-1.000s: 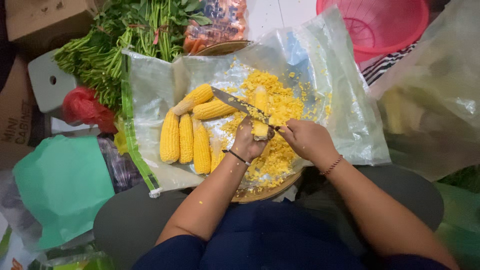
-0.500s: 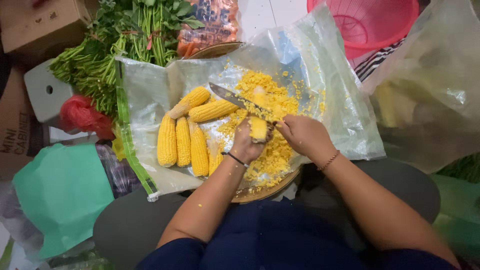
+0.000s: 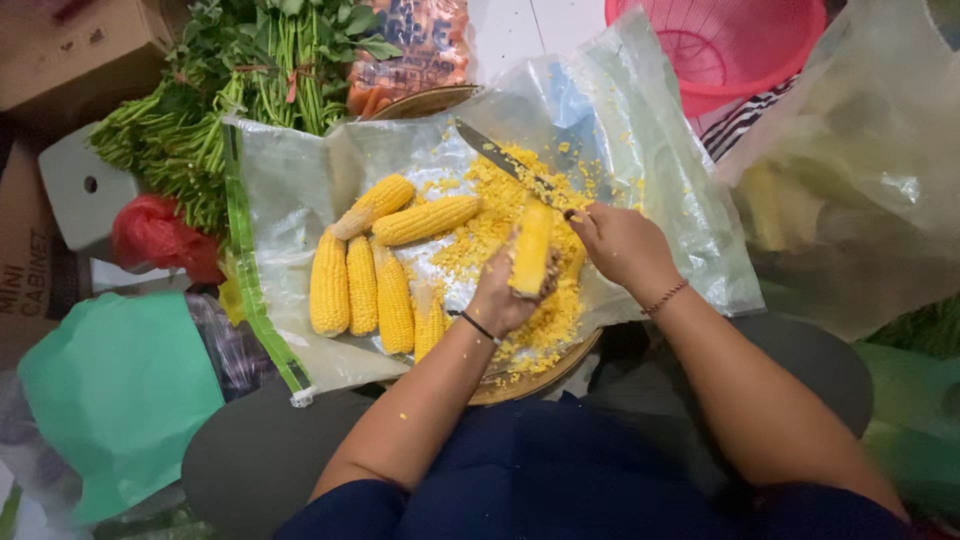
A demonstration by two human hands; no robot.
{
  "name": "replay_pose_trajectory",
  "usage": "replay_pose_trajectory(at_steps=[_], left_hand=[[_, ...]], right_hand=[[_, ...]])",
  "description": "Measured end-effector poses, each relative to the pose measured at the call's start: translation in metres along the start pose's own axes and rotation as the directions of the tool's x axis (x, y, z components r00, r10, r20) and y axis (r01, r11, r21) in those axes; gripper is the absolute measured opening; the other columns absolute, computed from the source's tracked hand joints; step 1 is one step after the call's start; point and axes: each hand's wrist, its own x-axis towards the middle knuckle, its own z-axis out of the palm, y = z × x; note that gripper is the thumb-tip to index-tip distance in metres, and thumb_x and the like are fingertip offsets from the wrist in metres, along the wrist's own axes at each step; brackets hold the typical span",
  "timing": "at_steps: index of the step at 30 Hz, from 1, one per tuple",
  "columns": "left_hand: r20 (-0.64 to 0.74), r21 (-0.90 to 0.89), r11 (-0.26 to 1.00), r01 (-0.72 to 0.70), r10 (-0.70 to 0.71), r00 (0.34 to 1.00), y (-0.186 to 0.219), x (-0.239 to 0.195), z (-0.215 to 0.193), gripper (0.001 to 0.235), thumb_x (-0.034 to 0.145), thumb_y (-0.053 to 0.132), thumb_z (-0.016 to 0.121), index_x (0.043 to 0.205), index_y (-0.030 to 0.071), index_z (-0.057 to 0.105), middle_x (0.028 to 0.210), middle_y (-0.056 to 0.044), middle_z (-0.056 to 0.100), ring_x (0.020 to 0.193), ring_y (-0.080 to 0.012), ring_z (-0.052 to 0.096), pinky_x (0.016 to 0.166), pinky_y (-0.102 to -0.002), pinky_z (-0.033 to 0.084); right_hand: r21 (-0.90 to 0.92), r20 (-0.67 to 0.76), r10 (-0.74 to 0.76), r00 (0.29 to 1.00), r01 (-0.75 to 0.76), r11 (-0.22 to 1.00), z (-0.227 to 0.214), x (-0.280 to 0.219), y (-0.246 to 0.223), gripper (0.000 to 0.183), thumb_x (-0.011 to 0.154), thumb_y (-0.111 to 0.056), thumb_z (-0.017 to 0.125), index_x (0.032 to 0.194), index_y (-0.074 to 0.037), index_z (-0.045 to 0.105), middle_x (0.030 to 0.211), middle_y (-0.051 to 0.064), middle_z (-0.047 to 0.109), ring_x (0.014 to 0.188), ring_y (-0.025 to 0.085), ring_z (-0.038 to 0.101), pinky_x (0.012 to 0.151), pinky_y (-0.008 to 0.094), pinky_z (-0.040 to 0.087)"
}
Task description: The person uses a knife to cut kernels off several corn cobs, holding each cob in one hand and slicing downward to collect the kernels in a pile on a plastic sheet. The person rotates the cobs to remove kernels from all sides.
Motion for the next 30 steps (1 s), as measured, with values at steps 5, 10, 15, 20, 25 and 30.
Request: replay_pose_trajectory(at_steps=[5,10,15,20,25,30], left_hand=[[-0.107,-0.020,0.928,-0.372,0.368,0.924,0.046,0.007,-0.029,0.042,0.113,0.048,0.045,0.119,0.009,0.057,0.091,-0.007,0.066,0.069,-0.0166,0.061,0.056,-0.030,0.053],[-0.108,-0.122,0.894,-0.432,0.421,0.901,0.082,0.013,-0.047,0.040,0.103,0.046,0.046,0.114,0.008,0.054,0.085,-0.011,0.065,0.068,-0.0251,0.065,0.057,-0.035,0.055],[-0.094,-0.105,0.880,-0.464,0.455,0.885,0.085,0.016,-0.045,0.038,0.104,0.045,0.049,0.117,0.010,0.056,0.088,-0.012,0.068,0.069,-0.0242,0.065,0.058,-0.035,0.054],[-0.256,-0.084,0.865,-0.495,0.461,0.850,0.073,0.018,-0.039,0.034,0.105,0.043,0.049,0.112,0.011,0.057,0.087,-0.009,0.068,0.070,-0.0238,0.065,0.058,-0.037,0.055],[-0.160,-0.039,0.893,-0.449,0.438,0.885,0.039,0.023,-0.035,0.020,0.106,0.027,0.051,0.112,0.010,0.059,0.088,-0.008,0.067,0.074,-0.0223,0.066,0.062,-0.036,0.056],[-0.034,0.016,0.915,-0.402,0.402,0.915,0.020,0.024,-0.038,0.019,0.110,0.021,0.053,0.114,0.005,0.062,0.090,-0.010,0.069,0.069,-0.0190,0.061,0.054,-0.032,0.047]], right_hand=[[0.020,0.081,-0.126,0.989,0.125,0.992,0.006,-0.034,-0.026,0.041,0.097,-0.043,0.055,0.084,-0.006,0.066,0.078,0.022,0.066,0.077,0.045,0.064,0.066,0.056,0.049],[-0.071,0.199,-0.160,0.967,0.177,0.982,0.007,-0.049,-0.051,0.041,0.096,-0.044,0.057,0.079,-0.008,0.065,0.073,0.018,0.067,0.074,0.042,0.065,0.063,0.054,0.049],[-0.159,0.187,-0.150,0.971,0.181,0.971,0.003,-0.047,-0.059,0.041,0.096,-0.047,0.057,0.080,-0.010,0.066,0.074,0.015,0.068,0.074,0.039,0.067,0.062,0.053,0.050],[-0.193,0.154,-0.148,0.977,0.176,0.965,0.006,-0.044,-0.055,0.039,0.095,-0.046,0.058,0.082,-0.011,0.067,0.076,0.014,0.069,0.075,0.040,0.067,0.062,0.053,0.051],[-0.153,0.163,-0.120,0.979,0.146,0.977,0.010,-0.034,-0.047,0.040,0.096,-0.047,0.058,0.083,-0.010,0.067,0.076,0.017,0.068,0.075,0.041,0.066,0.064,0.054,0.051],[-0.127,0.154,-0.133,0.979,0.153,0.980,0.014,-0.028,-0.044,0.039,0.097,-0.045,0.058,0.083,-0.010,0.068,0.076,0.018,0.068,0.075,0.042,0.066,0.064,0.054,0.051]])
